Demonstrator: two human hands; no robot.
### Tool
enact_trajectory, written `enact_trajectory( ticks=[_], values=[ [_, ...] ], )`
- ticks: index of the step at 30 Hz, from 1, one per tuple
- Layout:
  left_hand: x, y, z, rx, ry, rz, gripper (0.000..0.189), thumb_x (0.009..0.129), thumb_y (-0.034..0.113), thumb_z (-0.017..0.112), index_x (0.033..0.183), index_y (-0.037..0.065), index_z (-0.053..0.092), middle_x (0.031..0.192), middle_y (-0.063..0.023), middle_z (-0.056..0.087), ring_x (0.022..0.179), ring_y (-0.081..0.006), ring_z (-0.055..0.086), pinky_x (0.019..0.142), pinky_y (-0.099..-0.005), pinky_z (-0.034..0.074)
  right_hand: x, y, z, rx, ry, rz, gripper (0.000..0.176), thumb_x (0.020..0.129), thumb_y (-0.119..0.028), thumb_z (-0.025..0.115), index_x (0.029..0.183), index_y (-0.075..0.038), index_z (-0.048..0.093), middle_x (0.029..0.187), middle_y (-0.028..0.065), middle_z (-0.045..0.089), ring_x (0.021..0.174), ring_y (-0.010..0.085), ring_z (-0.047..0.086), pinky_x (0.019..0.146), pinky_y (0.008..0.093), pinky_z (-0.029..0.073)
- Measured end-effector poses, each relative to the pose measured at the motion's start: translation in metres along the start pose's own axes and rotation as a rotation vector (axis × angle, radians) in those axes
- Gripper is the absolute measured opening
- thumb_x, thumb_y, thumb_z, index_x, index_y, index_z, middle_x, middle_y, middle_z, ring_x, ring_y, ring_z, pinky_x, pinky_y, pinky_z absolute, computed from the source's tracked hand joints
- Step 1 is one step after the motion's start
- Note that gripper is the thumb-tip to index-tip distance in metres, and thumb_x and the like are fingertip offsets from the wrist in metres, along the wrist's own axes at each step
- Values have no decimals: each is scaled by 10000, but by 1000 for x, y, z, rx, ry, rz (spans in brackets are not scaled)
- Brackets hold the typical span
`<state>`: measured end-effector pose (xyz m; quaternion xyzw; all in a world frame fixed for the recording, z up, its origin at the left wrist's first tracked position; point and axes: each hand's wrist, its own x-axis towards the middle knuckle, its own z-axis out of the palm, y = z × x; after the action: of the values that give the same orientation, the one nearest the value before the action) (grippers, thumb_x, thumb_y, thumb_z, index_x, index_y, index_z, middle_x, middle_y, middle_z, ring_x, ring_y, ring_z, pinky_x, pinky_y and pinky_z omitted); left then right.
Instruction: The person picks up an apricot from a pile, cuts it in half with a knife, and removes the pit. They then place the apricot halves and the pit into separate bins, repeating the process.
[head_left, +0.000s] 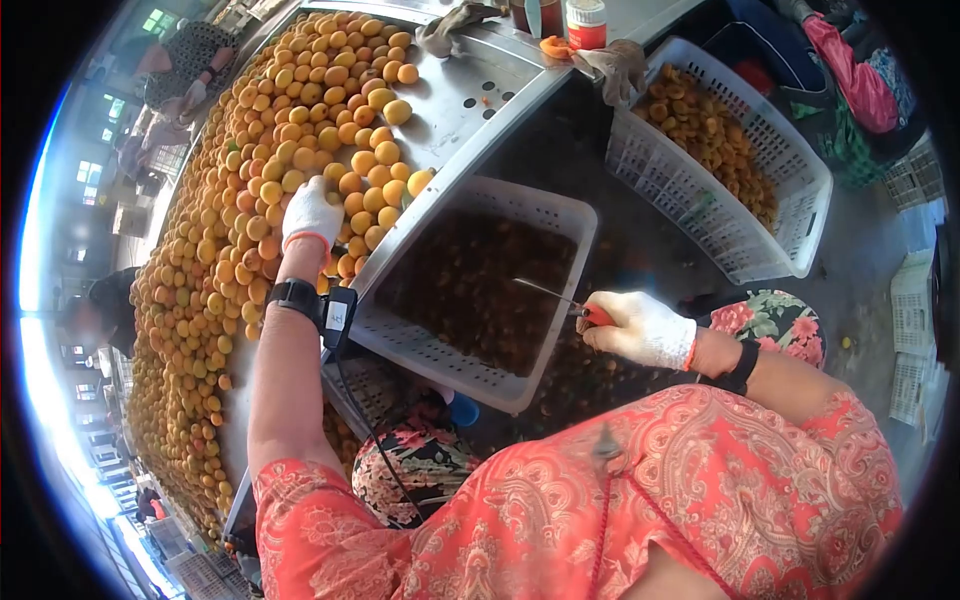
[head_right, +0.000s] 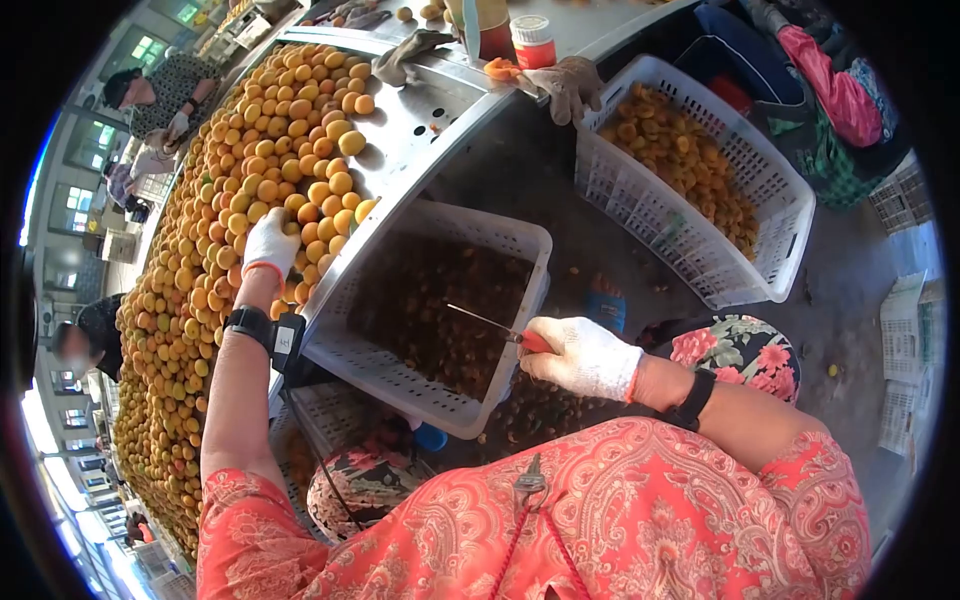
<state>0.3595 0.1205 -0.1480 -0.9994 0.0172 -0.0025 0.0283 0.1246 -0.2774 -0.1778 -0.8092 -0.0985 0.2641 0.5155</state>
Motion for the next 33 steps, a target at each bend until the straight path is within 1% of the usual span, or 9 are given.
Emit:
enact_trajectory(
  ticks=[4, 5, 8, 12, 13, 20, 21, 24, 33],
  values=[
    [-17, -10, -8, -291, -6, -88, 414, 838, 219, 587, 1213, 45, 597, 1102, -237, 659, 1039, -401, 628, 890, -433, 503, -6, -7, -5, -31, 11, -33, 270, 894, -251, 644, 1034, -21, 620, 889, 197, 668, 877, 356, 667, 752, 395, 508],
    [-26, -14, -15, -425, 34, -92, 398, 846, 177, 570, 1215, 29, 597, 1044, -208, 681, 899, -329, 672, 794, -395, 525, -9, -11, -6, -6, 46, -74, 252, 900, -234, 638, 1032, -20, 619, 882, 189, 668, 869, 340, 670, 750, 388, 509],
    [-87, 14, -74, -1451, -133, -112, 452, 879, 111, 541, 1307, -31, 513, 953, -119, 643, 689, -176, 616, 606, -300, 506, -14, -9, -5, 126, 130, -182, 206, 907, -192, 627, 1019, -19, 609, 839, 150, 655, 822, 255, 667, 734, 353, 503],
    [-181, 71, -127, -1873, -131, 50, 488, 873, 107, 512, 1328, -64, 467, 994, -153, 608, 741, -213, 613, 604, -312, 508, -31, -48, -10, 175, 137, -127, 201, 943, -197, 589, 1037, -20, 598, 805, 109, 624, 753, 195, 616, 698, 336, 484],
    [-202, 82, -131, -1947, -103, -68, 494, 872, 124, 526, 1332, -46, 472, 1037, -167, 597, 767, -231, 610, 634, -338, 511, -35, -58, -7, 212, 141, -162, 199, 955, -199, 581, 1047, -23, 592, 809, 105, 627, 753, 188, 615, 689, 334, 483],
    [-304, 135, -126, -2145, -43, 16, 478, 861, 105, 618, 1317, 11, 507, 1167, -158, 599, 866, -195, 560, 705, -301, 434, -77, -113, 27, 143, 71, -494, 175, 970, -174, 594, 1032, -16, 554, 779, 96, 620, 740, 175, 619, 670, 327, 493],
    [-312, 140, -126, -2162, -38, 15, 493, 854, 115, 640, 1318, 13, 509, 1184, -161, 597, 887, -190, 557, 726, -294, 434, -78, -112, 36, 107, 85, -554, 156, 955, -143, 603, 1011, -10, 544, 768, 140, 629, 725, 255, 652, 654, 365, 497],
    [-330, 152, -134, -2149, -29, 25, 514, 843, 135, 662, 1317, 9, 509, 1181, -159, 599, 890, -189, 560, 732, -293, 438, -91, -124, 44, -27, 86, -599, 165, 967, -155, 589, 1020, -7, 543, 826, 146, 649, 760, 238, 653, 696, 357, 506],
    [-349, 161, -143, -2133, 53, 73, 513, 808, 59, 707, 1287, -2, 536, 1111, -121, 633, 872, -171, 582, 734, -275, 453, -109, -132, 54, -212, 237, -643, 186, 953, -169, 605, 1014, -13, 525, 834, 227, 623, 807, 408, 647, 646, 426, 498]
  ],
)
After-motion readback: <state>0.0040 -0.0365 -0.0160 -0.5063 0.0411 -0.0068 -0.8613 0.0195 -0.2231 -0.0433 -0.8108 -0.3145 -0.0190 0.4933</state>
